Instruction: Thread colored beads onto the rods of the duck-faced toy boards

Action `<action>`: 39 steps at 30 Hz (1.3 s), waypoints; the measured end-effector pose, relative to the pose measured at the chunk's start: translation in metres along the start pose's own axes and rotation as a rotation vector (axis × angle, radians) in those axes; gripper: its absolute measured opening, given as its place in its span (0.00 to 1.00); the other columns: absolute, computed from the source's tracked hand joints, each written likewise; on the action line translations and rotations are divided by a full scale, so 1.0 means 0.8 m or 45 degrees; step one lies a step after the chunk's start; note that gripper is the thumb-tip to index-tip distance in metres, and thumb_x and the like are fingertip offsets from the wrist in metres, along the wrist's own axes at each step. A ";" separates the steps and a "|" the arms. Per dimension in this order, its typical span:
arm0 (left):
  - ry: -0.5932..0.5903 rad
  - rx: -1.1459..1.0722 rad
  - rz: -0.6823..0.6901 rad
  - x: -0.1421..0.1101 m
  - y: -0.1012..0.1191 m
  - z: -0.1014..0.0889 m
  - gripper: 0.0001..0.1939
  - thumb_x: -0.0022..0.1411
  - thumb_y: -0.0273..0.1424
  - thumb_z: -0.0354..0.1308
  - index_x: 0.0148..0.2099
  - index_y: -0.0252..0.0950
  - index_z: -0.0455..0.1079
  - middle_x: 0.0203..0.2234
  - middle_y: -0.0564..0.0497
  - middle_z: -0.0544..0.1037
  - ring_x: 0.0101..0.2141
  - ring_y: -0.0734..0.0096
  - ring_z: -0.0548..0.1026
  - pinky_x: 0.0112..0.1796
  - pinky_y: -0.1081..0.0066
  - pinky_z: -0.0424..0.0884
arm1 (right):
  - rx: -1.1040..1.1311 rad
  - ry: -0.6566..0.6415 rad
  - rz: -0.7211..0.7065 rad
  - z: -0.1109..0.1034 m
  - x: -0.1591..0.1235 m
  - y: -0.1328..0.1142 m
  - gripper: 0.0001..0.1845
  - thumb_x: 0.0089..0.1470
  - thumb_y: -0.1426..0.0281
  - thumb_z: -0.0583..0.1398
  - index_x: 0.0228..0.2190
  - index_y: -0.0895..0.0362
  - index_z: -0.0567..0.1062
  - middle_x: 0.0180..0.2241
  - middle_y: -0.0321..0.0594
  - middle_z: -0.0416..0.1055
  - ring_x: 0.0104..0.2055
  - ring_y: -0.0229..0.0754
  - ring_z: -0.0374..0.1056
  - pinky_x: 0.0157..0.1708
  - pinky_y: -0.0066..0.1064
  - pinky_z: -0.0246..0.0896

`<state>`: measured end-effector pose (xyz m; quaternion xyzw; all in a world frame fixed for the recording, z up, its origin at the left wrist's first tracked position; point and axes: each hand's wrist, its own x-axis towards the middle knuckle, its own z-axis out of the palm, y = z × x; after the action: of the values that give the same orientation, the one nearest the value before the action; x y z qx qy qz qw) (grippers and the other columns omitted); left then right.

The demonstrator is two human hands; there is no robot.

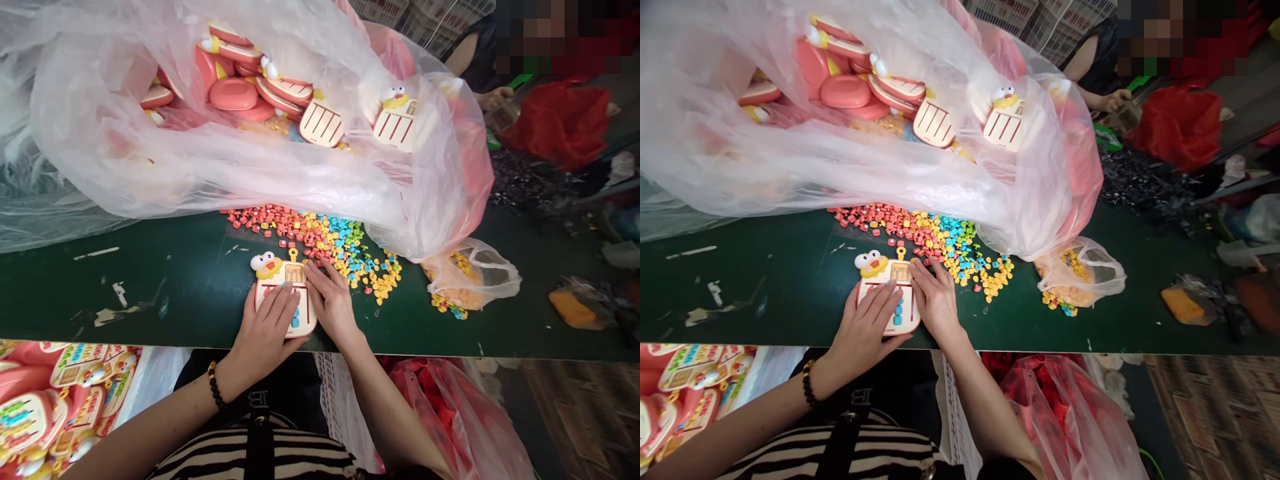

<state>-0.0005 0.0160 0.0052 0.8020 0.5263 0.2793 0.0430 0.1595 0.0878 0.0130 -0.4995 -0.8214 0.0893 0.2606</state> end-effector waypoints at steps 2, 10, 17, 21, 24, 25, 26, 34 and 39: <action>0.018 -0.031 -0.011 -0.002 -0.001 0.000 0.31 0.65 0.43 0.52 0.62 0.27 0.57 0.57 0.34 0.68 0.57 0.54 0.66 0.60 0.48 0.51 | -0.008 -0.056 -0.011 -0.008 -0.011 -0.002 0.18 0.61 0.70 0.54 0.51 0.52 0.74 0.53 0.42 0.72 0.62 0.52 0.59 0.54 0.50 0.62; 0.075 -0.105 -0.023 -0.006 -0.004 0.004 0.39 0.63 0.42 0.55 0.67 0.27 0.45 0.56 0.34 0.69 0.57 0.54 0.67 0.61 0.49 0.52 | 0.161 -0.075 0.060 -0.021 -0.039 -0.020 0.19 0.59 0.75 0.54 0.49 0.51 0.76 0.54 0.41 0.71 0.63 0.50 0.57 0.57 0.51 0.60; 0.199 -0.189 -0.067 -0.013 -0.013 0.009 0.51 0.56 0.46 0.62 0.68 0.30 0.37 0.60 0.31 0.61 0.61 0.49 0.58 0.58 0.50 0.60 | 0.299 0.008 0.064 -0.036 -0.065 -0.034 0.18 0.58 0.76 0.54 0.44 0.48 0.78 0.53 0.41 0.71 0.60 0.48 0.62 0.54 0.48 0.64; 0.018 -0.137 -0.070 -0.009 -0.013 0.002 0.48 0.53 0.47 0.64 0.67 0.32 0.47 0.60 0.37 0.63 0.59 0.46 0.60 0.58 0.51 0.59 | 0.083 0.308 0.252 -0.063 -0.051 0.021 0.15 0.58 0.71 0.55 0.43 0.50 0.78 0.52 0.43 0.73 0.54 0.48 0.67 0.54 0.49 0.63; -0.048 -0.027 -0.033 -0.004 -0.008 -0.002 0.34 0.56 0.46 0.61 0.61 0.34 0.61 0.60 0.42 0.65 0.57 0.45 0.61 0.58 0.48 0.57 | -0.076 0.420 0.547 -0.086 -0.017 0.086 0.15 0.57 0.68 0.54 0.40 0.55 0.79 0.44 0.46 0.77 0.46 0.49 0.72 0.44 0.43 0.69; -0.040 0.006 -0.029 -0.004 -0.006 -0.003 0.32 0.57 0.46 0.60 0.59 0.34 0.64 0.60 0.42 0.66 0.56 0.45 0.62 0.57 0.48 0.57 | -0.082 0.328 0.609 -0.091 -0.003 0.106 0.15 0.55 0.67 0.55 0.39 0.56 0.79 0.40 0.46 0.78 0.41 0.48 0.74 0.42 0.41 0.69; -0.028 0.035 -0.029 -0.003 -0.005 -0.003 0.31 0.57 0.46 0.60 0.57 0.34 0.66 0.60 0.41 0.66 0.56 0.44 0.62 0.57 0.48 0.57 | -0.088 0.252 0.638 -0.094 0.011 0.122 0.14 0.54 0.66 0.57 0.38 0.56 0.80 0.38 0.45 0.79 0.38 0.48 0.74 0.42 0.41 0.69; 0.003 0.117 -0.039 -0.002 0.001 -0.001 0.31 0.57 0.48 0.59 0.55 0.33 0.68 0.58 0.37 0.67 0.55 0.46 0.63 0.56 0.49 0.58 | -0.319 -0.129 0.480 -0.068 0.068 0.148 0.12 0.50 0.74 0.58 0.36 0.57 0.80 0.40 0.48 0.78 0.46 0.54 0.71 0.49 0.47 0.63; -0.013 0.120 -0.047 -0.002 0.002 -0.001 0.30 0.57 0.48 0.59 0.55 0.34 0.68 0.59 0.38 0.66 0.55 0.46 0.63 0.57 0.49 0.58 | -0.105 0.091 0.406 -0.072 0.048 0.110 0.11 0.54 0.72 0.57 0.37 0.56 0.79 0.38 0.45 0.78 0.40 0.49 0.73 0.45 0.42 0.68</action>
<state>-0.0004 0.0140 0.0060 0.7946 0.5535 0.2493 0.0131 0.2437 0.1572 0.0390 -0.6367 -0.7249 0.0778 0.2514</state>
